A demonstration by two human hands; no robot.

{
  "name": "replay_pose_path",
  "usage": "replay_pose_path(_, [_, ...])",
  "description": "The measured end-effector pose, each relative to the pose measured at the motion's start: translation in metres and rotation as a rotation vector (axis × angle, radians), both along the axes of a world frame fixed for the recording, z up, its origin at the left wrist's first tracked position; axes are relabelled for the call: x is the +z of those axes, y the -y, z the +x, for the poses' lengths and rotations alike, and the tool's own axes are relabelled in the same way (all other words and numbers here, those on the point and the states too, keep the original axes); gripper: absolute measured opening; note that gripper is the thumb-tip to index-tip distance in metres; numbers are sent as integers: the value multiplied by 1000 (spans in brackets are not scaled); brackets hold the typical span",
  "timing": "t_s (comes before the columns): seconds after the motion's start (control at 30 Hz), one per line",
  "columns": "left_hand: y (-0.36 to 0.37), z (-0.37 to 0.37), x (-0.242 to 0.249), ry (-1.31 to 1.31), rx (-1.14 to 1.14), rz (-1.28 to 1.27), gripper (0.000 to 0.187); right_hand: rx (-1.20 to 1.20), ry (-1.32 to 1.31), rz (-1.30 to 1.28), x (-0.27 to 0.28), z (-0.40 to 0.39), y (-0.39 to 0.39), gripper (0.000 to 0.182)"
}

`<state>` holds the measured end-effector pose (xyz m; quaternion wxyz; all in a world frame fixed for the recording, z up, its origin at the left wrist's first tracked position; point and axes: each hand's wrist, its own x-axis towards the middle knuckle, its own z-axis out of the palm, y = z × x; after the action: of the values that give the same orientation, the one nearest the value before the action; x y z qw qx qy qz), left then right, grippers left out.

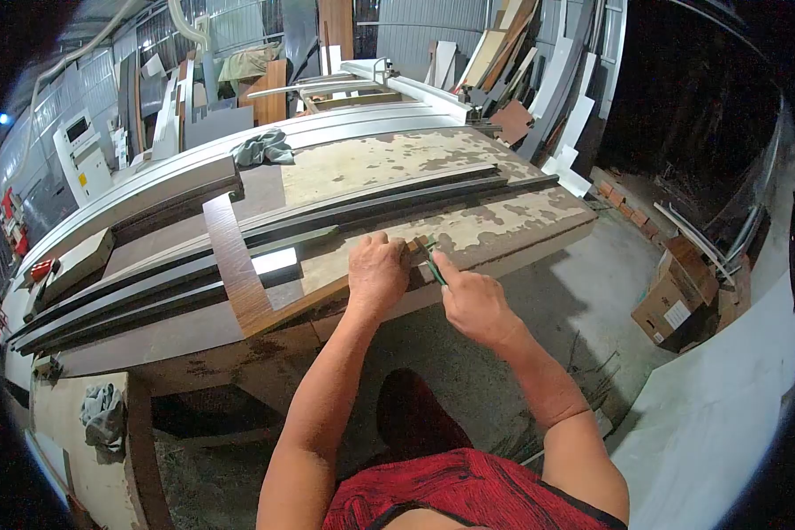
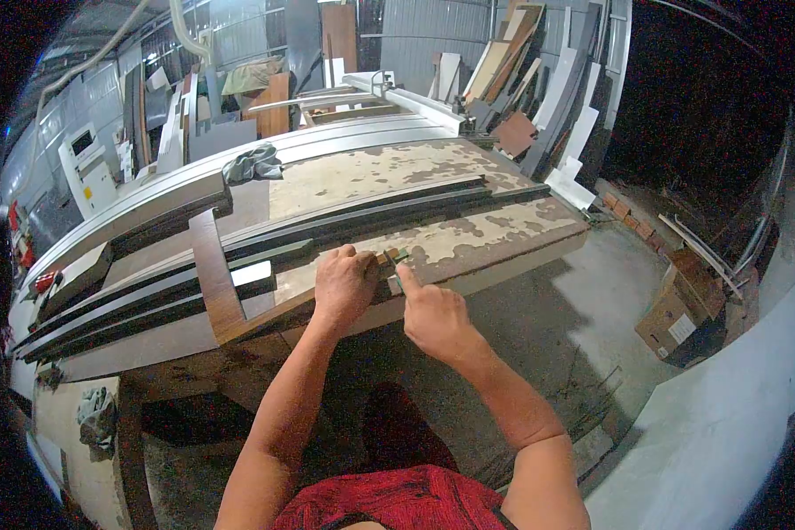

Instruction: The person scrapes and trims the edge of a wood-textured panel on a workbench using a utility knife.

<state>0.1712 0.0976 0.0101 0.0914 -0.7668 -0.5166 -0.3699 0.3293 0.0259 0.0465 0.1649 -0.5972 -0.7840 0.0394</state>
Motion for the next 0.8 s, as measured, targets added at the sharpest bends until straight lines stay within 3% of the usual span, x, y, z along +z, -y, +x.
replay_pose_path(0.67, [-3,0,-3,-45,16,-19,14,33,-178,20,-3,-2,-27,47])
replay_pose_path(0.8, [-4,-1,-7,-28,17,32,13,5,-107,63,0,-9,-17,47])
